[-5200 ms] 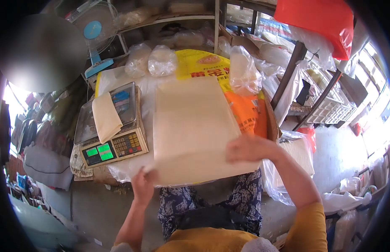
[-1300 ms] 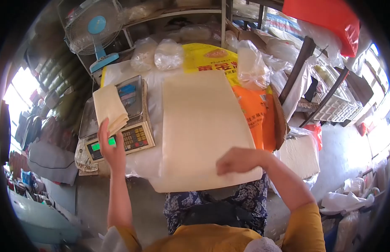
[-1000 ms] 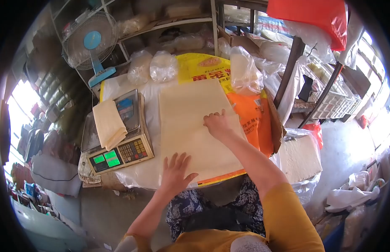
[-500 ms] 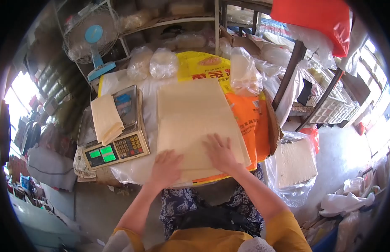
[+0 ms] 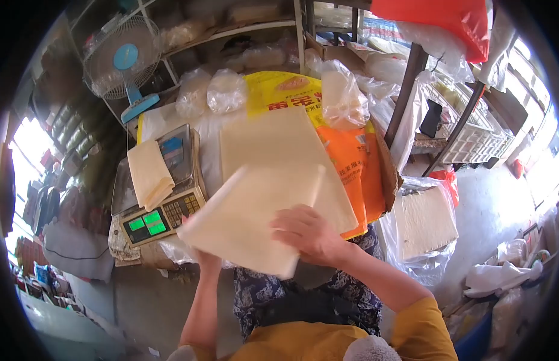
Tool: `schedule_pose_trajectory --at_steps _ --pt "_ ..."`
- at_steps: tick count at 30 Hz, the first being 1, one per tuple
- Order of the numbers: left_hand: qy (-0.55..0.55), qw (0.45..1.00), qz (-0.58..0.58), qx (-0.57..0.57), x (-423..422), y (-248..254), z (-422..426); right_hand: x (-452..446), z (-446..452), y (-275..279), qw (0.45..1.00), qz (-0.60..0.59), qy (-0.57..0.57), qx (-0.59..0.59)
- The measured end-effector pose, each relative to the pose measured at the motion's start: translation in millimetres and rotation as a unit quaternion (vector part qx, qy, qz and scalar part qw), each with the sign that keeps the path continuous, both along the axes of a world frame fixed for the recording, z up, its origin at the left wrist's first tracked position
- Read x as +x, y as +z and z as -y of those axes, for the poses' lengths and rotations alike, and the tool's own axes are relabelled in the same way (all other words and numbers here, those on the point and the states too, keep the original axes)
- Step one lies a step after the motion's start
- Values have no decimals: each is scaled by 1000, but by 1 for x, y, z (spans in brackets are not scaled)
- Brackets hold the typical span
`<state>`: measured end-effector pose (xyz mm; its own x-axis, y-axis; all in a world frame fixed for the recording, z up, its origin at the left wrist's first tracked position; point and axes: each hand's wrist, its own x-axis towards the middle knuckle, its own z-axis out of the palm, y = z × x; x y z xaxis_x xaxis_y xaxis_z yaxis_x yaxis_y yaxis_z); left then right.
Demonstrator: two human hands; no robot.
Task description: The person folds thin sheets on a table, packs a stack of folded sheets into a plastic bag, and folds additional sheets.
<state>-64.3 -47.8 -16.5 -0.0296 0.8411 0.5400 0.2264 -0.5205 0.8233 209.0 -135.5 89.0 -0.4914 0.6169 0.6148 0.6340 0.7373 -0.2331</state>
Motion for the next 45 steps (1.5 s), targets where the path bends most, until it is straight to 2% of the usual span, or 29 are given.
schedule_pose_trajectory --at_steps 1,2,3,5,6,8,9,10,11,12,13,15,16,18,21,24,25,27,28,30,31,32,33,34,36,37,39,43,45 --pt "-17 998 -37 40 -3 -7 3 11 8 -20 999 -12 -15 -43" --pt "7 994 -94 48 5 15 22 22 16 -40 995 -24 -31 -89" --pt "-91 977 -185 63 -4 12 22 35 20 -63 981 -98 -13 -169" --pt "-284 887 -352 96 -28 11 14 54 23 -96 917 -243 20 -315" --pt "-269 918 -283 67 -20 16 18 54 23 -89 887 -278 -46 -365" --pt "-181 957 -145 -176 -6 21 15 59 6 -86 819 -296 -207 -446" --pt "-134 945 -72 -290 2 24 13 57 -1 -78 822 -243 -263 -443" --pt "-82 950 -65 -295 13 33 16 51 -10 -67 821 -188 -318 -436" --pt "-39 964 -194 -180 21 34 15 45 -18 -58 814 -131 -372 -426" --pt "7 947 -316 -60 26 33 13 41 -25 -57 815 -95 -389 -419" --pt "55 900 -428 61 31 33 13 39 -28 -56 823 -104 -380 -410" --pt "-32 870 -491 35 39 31 19 33 -32 -54 839 -120 -356 -395" --pt "-75 850 -521 19 39 30 23 29 -33 -50 886 -64 -337 -312" --pt "-69 847 -524 63 35 24 18 24 -33 -38 947 46 -289 -135" --pt "-108 835 -534 80 29 22 0 31 -31 -36 914 205 -203 -286" --pt "-166 854 -488 72 0 24 -18 52 -23 -42 939 228 -133 -221" --pt "-185 865 -462 68 -7 26 -21 61 -17 -44 946 175 -109 -248" --pt "-193 895 -381 -127 -16 48 -14 74 -7 -49 949 65 -63 -302" --pt "-194 895 -334 -223 -17 57 -12 74 -8 -50 929 7 -132 -345" --pt "-171 933 -147 -281 -3 46 -22 71 -6 -52 860 -107 -266 -422" --pt "-157 938 -51 -304 7 41 -28 69 -12 -55 847 -110 -307 -419" --pt "-83 967 -143 -196 20 38 -34 66 -24 -60 834 -112 -346 -414" --pt "-5 970 -231 -81 36 35 -39 63 -37 -60 820 -115 -385 -407" --pt "73 947 -312 34 49 32 -41 56 -43 -48 810 -87 -397 -423" --pt "19 894 -448 -17 71 19 -35 44 -50 -24 785 -28 -418 -457" --pt "-9 858 -511 -45 75 13 -33 43 -50 -28 840 4 -413 -352" --pt "6 846 -533 -26 76 7 -32 41 -50 -48 911 66 -386 -128" --pt "-16 854 -519 -40 74 12 -31 38 -57 -98 930 154 -310 -121" --pt "21 934 -357 -16 71 -3 -34 38 -57 -101 929 159 -323 -81"
